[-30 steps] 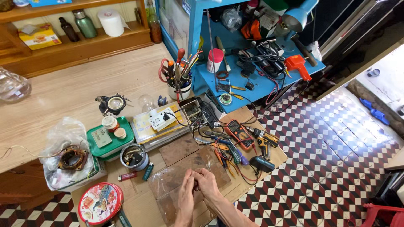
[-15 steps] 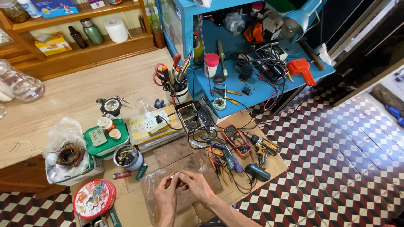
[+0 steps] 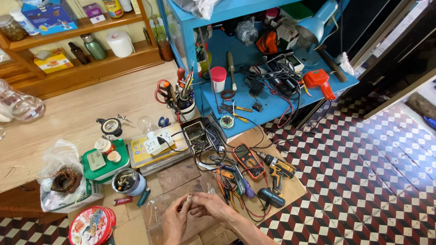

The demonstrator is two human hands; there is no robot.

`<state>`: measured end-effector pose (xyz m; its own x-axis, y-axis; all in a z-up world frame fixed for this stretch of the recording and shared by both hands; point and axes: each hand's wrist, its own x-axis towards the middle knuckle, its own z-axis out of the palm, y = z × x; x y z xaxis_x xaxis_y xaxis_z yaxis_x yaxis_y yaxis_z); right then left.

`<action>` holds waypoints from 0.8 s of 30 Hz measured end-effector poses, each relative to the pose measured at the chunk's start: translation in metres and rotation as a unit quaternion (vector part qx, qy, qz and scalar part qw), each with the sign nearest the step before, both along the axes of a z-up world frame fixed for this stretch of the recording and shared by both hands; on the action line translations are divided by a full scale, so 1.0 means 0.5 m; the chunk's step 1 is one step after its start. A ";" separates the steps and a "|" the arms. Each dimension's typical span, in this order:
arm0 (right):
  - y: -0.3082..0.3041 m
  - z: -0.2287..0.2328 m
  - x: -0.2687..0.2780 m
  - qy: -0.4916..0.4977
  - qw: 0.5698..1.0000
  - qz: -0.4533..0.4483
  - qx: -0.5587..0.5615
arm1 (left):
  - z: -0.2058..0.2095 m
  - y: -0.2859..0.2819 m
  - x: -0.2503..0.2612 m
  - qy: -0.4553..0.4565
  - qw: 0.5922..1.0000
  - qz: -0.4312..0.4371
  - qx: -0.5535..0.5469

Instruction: The person uses pliers and a screwdriver to strip and twist wires, then handles a black hair dryer, inspecting its body and cord. They place the hair dryer on the table and continue manipulating small components and tools on the workbench.

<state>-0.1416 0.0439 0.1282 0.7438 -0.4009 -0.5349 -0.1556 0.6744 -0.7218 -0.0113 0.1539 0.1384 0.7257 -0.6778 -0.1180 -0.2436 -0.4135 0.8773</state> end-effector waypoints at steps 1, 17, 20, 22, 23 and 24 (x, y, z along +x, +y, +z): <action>-0.015 0.000 -0.006 0.003 1.000 0.000 0.021 | -0.025 -0.021 0.016 0.005 1.000 0.030 0.006; -0.765 0.190 -0.291 0.337 0.589 -0.234 -0.696 | -0.316 -0.149 0.092 0.340 0.922 0.178 -0.060; -0.914 0.234 -0.273 0.412 0.543 -0.180 -0.709 | -0.311 -0.128 0.057 0.301 0.931 0.205 0.025; -0.982 0.252 -0.255 0.459 0.588 -0.059 -0.663 | -0.299 -0.126 0.043 0.301 0.925 0.220 0.078; -1.000 0.253 -0.248 0.466 0.594 -0.052 -0.654 | -0.291 -0.126 0.042 0.303 0.921 0.226 0.093; -1.017 0.251 -0.241 0.473 0.599 -0.044 -0.644 | -0.285 -0.128 0.040 0.304 0.918 0.233 0.103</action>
<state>-0.2623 -0.4644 0.2536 0.2982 -0.9497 0.0952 -0.9108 -0.3130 -0.2693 0.0087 0.0900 -0.0042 0.6887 -0.2292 -0.6879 0.5100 -0.5212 0.6843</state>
